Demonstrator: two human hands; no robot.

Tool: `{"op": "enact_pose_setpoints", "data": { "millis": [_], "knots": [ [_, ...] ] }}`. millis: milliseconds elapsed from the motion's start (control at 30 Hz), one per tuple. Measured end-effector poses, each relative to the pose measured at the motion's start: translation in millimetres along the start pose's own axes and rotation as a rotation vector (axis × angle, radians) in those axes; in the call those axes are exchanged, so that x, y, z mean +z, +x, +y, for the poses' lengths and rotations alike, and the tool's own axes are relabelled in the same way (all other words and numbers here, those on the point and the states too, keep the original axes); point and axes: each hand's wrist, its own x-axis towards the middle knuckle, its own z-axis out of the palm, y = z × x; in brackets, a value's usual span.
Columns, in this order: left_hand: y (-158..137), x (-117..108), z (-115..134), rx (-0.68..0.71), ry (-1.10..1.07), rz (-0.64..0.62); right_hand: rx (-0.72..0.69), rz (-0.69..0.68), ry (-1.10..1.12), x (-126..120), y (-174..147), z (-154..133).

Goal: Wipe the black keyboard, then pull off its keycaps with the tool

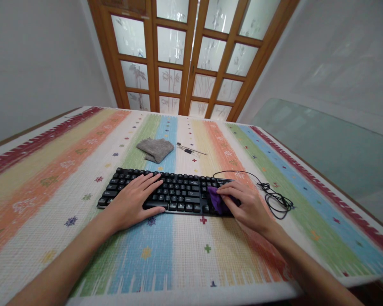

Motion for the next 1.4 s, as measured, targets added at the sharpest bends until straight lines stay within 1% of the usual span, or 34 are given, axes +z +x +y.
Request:
{"op": "enact_pose_setpoints", "data": {
  "millis": [133, 333, 500, 600, 767, 967, 1067, 1167, 1267, 1367, 1400],
  "knots": [
    [0.3, 3.8, 1.7, -0.004, 0.019, 0.022, 0.035, 0.029, -0.020, 0.2, 5.9, 4.5],
    [2.5, 7.2, 6.2, -0.022, 0.053, 0.059, 0.047, 0.046, -0.069, 5.9, 17.9, 13.0],
    [4.7, 11.6, 12.3, -0.082, 0.071, 0.108, 0.079, 0.017, -0.098, 16.4, 26.9, 25.7],
    [5.1, 13.7, 13.6, -0.093, 0.069, 0.133, 0.082, 0.003, -0.129, 22.7, 30.0, 30.9],
    [5.8, 13.7, 11.5, -0.080, 0.054, 0.155, 0.058, -0.096, -0.138, 26.3, 28.6, 33.2],
    [6.4, 12.5, 12.5, -0.099, 0.045, 0.144, 0.080, -0.129, -0.065, 16.2, 12.6, 28.5],
    [6.0, 12.3, 13.2, -0.101, 0.038, 0.136, 0.073, -0.157, -0.010, 11.7, 1.6, 22.9],
    [5.8, 12.1, 13.3, -0.106, 0.034, 0.138, 0.095, -0.196, 0.013, 6.3, -4.2, 18.9],
    [5.8, 11.8, 13.5, -0.109, 0.035, 0.132, 0.124, -0.276, 0.041, -4.5, -1.1, 20.9],
    [6.1, 11.5, 13.7, -0.108, 0.026, 0.127, 0.125, -0.383, 0.082, -19.3, 9.7, 28.4],
    [6.1, 11.4, 13.8, -0.109, 0.022, 0.125, 0.128, -0.395, 0.085, -23.6, 14.1, 31.3]
  ]
}}
